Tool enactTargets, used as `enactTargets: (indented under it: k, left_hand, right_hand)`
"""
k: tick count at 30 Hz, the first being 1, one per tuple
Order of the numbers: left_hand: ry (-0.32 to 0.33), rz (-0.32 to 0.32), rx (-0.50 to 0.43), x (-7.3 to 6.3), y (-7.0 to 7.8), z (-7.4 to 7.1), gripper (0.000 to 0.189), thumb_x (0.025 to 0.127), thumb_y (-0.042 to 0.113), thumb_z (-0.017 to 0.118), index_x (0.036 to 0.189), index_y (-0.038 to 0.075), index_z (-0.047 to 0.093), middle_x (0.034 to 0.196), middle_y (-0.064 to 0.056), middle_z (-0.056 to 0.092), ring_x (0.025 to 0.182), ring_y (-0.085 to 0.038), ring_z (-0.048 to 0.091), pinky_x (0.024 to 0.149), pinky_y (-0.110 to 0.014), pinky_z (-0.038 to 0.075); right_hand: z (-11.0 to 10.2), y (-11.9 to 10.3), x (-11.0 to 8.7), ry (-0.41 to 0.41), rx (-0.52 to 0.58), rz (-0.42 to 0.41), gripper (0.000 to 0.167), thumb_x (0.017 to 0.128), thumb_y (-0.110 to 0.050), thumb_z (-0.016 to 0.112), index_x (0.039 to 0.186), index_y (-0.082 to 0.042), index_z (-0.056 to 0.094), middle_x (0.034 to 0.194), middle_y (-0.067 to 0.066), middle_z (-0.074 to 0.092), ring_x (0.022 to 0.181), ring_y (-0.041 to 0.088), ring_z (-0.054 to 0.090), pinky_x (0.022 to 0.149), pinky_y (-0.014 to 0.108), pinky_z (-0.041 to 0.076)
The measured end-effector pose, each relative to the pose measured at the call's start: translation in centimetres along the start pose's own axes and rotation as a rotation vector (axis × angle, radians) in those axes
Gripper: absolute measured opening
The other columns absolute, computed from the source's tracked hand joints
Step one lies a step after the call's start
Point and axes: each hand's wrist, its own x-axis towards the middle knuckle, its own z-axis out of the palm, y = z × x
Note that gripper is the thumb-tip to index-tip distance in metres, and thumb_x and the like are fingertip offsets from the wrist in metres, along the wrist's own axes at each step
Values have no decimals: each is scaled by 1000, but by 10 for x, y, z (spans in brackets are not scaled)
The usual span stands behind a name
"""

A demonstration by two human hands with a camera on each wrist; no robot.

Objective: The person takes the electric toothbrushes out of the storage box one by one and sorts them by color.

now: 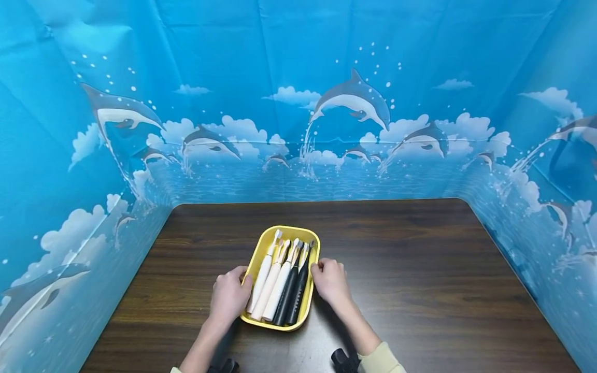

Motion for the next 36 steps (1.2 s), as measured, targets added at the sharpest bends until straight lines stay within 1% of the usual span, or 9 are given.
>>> enactTargets:
  k: [8, 13, 18, 20, 22, 25, 27, 30, 36]
  left_hand:
    - [19, 13, -43, -6, 11, 10, 18, 86, 8, 67, 99, -2, 75, 60, -4, 62, 55, -27, 59, 49, -43, 44]
    - [75, 57, -14, -12, 15, 19, 15, 86, 9, 70, 96, -2, 73, 67, -13, 68, 58, -37, 65, 50, -49, 46]
    - [116, 74, 11, -15, 18, 24, 16, 87, 11, 69, 97, -1, 72, 74, -20, 71, 62, -45, 67, 52, -55, 48]
    - [120, 71, 28, -16, 18, 26, 17, 88, 11, 68, 98, -2, 72, 76, -21, 72, 63, -46, 67, 53, -55, 48]
    - [119, 65, 37, -17, 19, 26, 17, 88, 12, 68, 99, -1, 72, 77, -21, 72, 64, -46, 67, 53, -55, 48]
    - [114, 64, 45, -17, 19, 26, 18, 90, 13, 67, 100, -2, 72, 78, -21, 72, 64, -45, 68, 53, -55, 48]
    - [114, 69, 44, -17, 19, 26, 18, 90, 13, 67, 100, -1, 71, 77, -20, 72, 64, -45, 68, 52, -55, 48]
    - [114, 69, 47, -16, 19, 27, 18, 91, 14, 66, 100, -1, 71, 77, -20, 72, 64, -45, 67, 53, -55, 48]
    - [89, 63, 58, -16, 19, 30, 20, 94, 17, 64, 102, -1, 70, 78, -20, 72, 64, -46, 67, 54, -55, 48]
  right_hand:
    - [-6, 6, 14, 16, -59, -3, 31, 97, -14, 59, 66, -11, 62, 55, -4, 47, 56, 18, 49, 57, 37, 41]
    - [-8, 7, 25, 18, -141, -31, 37, 99, -13, 57, 62, -12, 51, 56, 0, 46, 57, 23, 51, 57, 42, 43]
    - [-7, 9, 32, 12, -177, -51, 33, 100, -13, 55, 67, -10, 56, 61, 5, 52, 63, 29, 58, 62, 50, 47]
    - [-5, 8, 29, 40, -168, -42, 24, 100, -14, 57, 80, -5, 67, 73, 11, 64, 73, 32, 64, 68, 52, 50]
    - [-4, 4, 25, 95, -151, -44, 20, 98, -13, 58, 103, 0, 71, 95, 18, 70, 90, 37, 66, 79, 54, 51]
    - [-2, -7, 19, 192, -84, -94, 43, 94, -8, 60, 135, 6, 59, 129, 23, 63, 116, 40, 58, 96, 54, 46]
    - [-2, -16, 18, 210, -30, -144, 52, 92, -4, 59, 143, 5, 52, 138, 23, 56, 124, 40, 52, 103, 54, 42]
    - [1, -28, 20, 153, 61, -172, 59, 91, -2, 60, 148, 6, 44, 143, 26, 50, 130, 41, 50, 107, 54, 40]
    - [13, -35, 28, 4, 97, -26, 67, 92, -9, 59, 150, 12, 34, 146, 33, 45, 136, 45, 45, 111, 54, 36]
